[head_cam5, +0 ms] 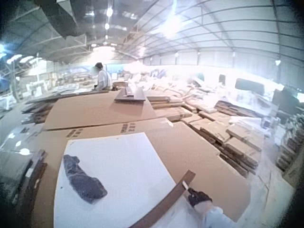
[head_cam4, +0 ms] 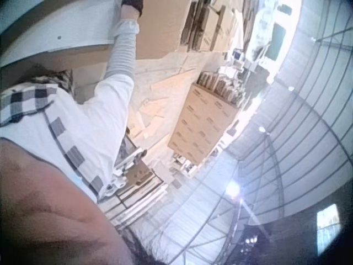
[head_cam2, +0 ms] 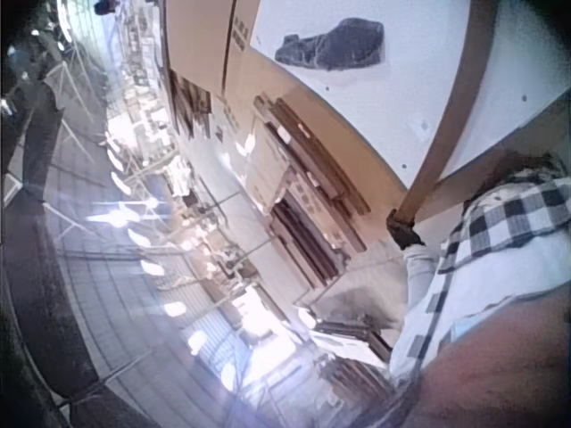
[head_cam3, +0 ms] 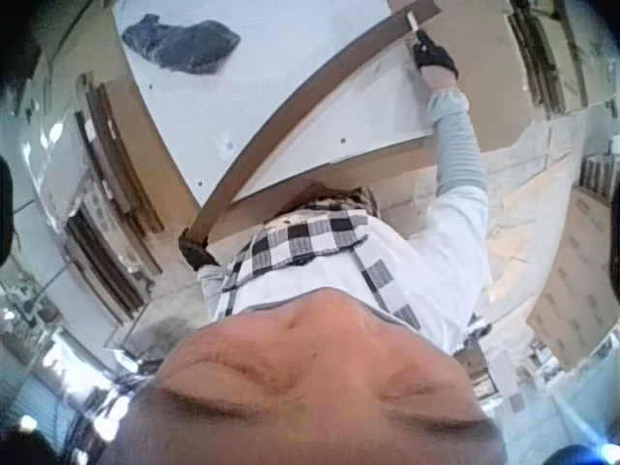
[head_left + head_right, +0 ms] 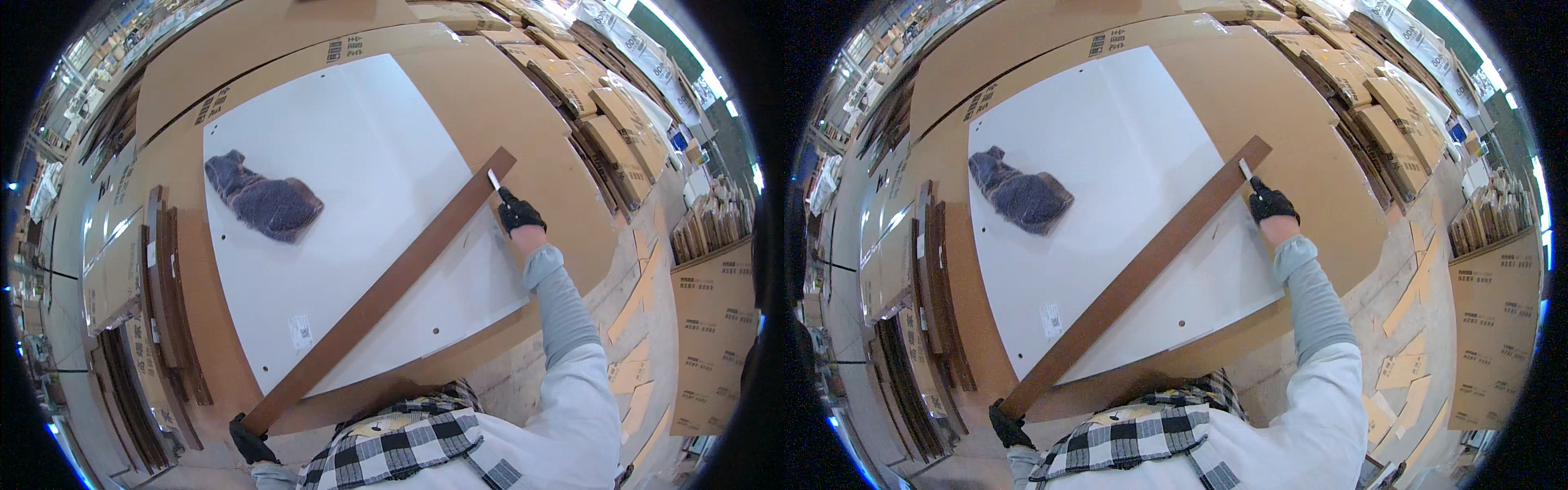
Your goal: The person assembles wooden furniture components on a large cardboard surface. They repeatedly pick up long wooden strips, align them with a white panel, and use a utility knife to remove protective film or labels from the strips. The person handles multiple strips one at a time, placing them back after each operation.
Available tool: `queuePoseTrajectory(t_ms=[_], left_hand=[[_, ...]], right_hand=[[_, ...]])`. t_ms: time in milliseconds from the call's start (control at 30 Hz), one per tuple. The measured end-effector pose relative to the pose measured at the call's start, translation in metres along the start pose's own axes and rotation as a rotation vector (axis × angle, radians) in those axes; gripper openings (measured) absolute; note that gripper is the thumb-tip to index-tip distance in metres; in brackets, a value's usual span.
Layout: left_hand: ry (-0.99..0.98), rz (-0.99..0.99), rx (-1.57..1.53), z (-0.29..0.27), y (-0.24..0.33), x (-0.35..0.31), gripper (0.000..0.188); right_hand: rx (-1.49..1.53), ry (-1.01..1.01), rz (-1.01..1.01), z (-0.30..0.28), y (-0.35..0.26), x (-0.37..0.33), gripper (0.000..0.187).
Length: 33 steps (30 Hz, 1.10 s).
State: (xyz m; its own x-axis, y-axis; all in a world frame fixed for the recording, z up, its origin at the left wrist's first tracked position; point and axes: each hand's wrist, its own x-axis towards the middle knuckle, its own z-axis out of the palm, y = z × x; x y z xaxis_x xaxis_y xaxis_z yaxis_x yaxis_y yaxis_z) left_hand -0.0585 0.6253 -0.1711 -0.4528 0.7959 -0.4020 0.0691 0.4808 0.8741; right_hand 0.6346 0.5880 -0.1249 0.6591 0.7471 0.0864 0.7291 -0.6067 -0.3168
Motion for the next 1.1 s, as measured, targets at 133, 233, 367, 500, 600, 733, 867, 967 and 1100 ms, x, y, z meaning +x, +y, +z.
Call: queuePoseTrajectory(t_ms=[133,233,367,500,600,733,867,967,1100], left_hand=[[0.048,-0.109,0.175,-0.02,-0.007,0.018,0.049],[0.107,0.323,0.141,-0.011,-0.012,0.015,0.046],[-0.138,0.829,0.56,0.019,0.041,-0.037,0.059],[-0.285,1.205,1.159,-0.009,0.031,-0.02,0.069],[-0.281,1.376,1.032,0.0,0.023,0.007,0.055],[-0.45,1.345,0.954,-0.011,0.059,-0.002,0.05],[-0.693,0.764,0.965,-0.004,0.116,-0.011,0.032],[-0.962,0.424,0.878,-0.01,0.12,-0.007,0.035],[-1.275,-0.04,0.69,-0.011,0.118,0.012,0.041]], right_hand=[[-0.061,-0.026,0.185,-0.007,0.033,0.057,0.042],[0.056,0.025,0.34,0.0,0.091,0.083,0.039],[1.004,0.439,0.572,0.0,0.15,0.057,0.045],[1.474,0.132,0.718,-0.007,0.121,0.0,0.047],[1.062,-0.011,0.717,0.019,0.184,-0.077,0.049],[0.687,-0.139,0.777,0.005,0.132,-0.147,0.049],[0.695,-0.008,1.042,0.003,0.164,-0.226,0.049],[0.413,0.085,1.274,-0.004,0.141,-0.262,0.051],[0.36,0.105,1.194,0.017,0.1,-0.324,0.037]])
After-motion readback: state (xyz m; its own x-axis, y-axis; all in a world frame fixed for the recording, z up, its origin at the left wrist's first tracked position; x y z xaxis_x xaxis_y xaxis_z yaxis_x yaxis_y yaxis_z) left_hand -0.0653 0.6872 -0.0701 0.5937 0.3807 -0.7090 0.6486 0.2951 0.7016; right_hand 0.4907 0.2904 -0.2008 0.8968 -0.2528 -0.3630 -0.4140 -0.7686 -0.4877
